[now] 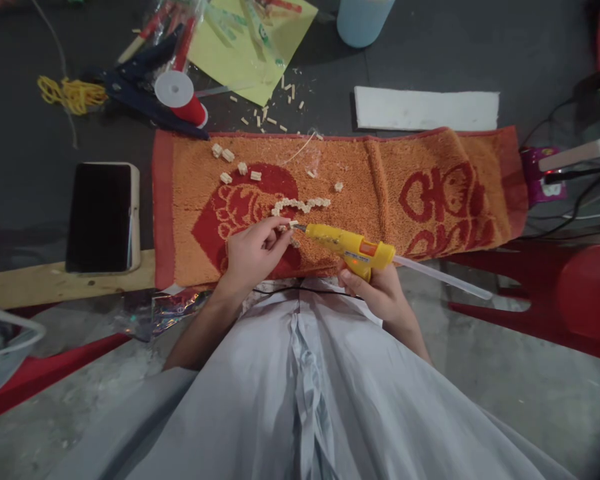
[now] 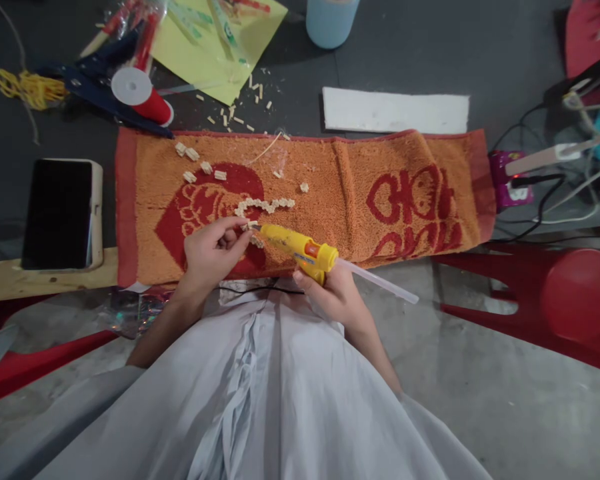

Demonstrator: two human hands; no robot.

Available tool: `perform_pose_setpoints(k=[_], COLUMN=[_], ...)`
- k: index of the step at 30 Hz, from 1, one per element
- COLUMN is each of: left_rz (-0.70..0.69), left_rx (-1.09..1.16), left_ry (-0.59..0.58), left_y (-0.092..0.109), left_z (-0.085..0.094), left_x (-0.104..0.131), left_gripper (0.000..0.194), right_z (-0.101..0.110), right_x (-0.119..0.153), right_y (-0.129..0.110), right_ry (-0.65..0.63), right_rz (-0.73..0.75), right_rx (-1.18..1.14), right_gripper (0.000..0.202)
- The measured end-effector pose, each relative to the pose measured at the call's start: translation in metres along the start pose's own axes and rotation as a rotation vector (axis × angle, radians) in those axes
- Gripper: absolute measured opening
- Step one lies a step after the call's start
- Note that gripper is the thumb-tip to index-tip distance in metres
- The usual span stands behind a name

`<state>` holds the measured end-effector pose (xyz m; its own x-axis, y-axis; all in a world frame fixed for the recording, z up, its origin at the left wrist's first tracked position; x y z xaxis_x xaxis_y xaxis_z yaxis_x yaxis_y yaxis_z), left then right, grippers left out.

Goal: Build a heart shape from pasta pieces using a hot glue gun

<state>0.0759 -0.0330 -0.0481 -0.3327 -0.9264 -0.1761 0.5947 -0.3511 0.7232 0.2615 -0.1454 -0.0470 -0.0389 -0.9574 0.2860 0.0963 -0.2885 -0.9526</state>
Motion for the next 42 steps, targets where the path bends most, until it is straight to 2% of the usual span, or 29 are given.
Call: perform_pose_setpoints(k=[14, 25, 36, 42], left_rz=[0.015, -0.026, -0.044, -0.062], left_rx=[-0.003, -0.008, 0.009, 0.004], left_ry=[-0.023, 0.016, 0.050, 0.054], left_y=[0.0000, 0.0007, 0.0034, 0.0031], left_z=[-0.0009, 0.0010, 0.0029, 0.0028], left_x=[0.0004, 0.0001, 0.0001, 0.0004], left_gripper=[0.019, 0.017, 0.017, 0.016], right_z=[-0.0019, -0.0034, 0.0016, -0.0018], right_x=[-0.0006, -0.0008, 0.0003, 0.0000], right_y=[0.0003, -0.0004, 0.0011, -0.0016], right_ry=[0.024, -0.019, 0.014, -0.004], right_rz=[-0.005, 0.000, 0.013, 0.001], right_rx=[-0.035, -0.051, -0.047, -0.049], right_gripper=[0.031, 0.030, 0.025, 0.031])
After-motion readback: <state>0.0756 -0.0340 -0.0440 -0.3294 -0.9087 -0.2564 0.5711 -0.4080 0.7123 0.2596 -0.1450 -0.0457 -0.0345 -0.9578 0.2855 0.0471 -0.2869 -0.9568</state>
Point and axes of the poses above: each hand's wrist, its own x-axis away from the middle knuckle, its own z-axis out of the back of the hand, y = z × x, the point moved 7 cm from there along -x, towards the middle knuckle, and after that the axes turned 5 degrees about -x, right-handed, at the moved point
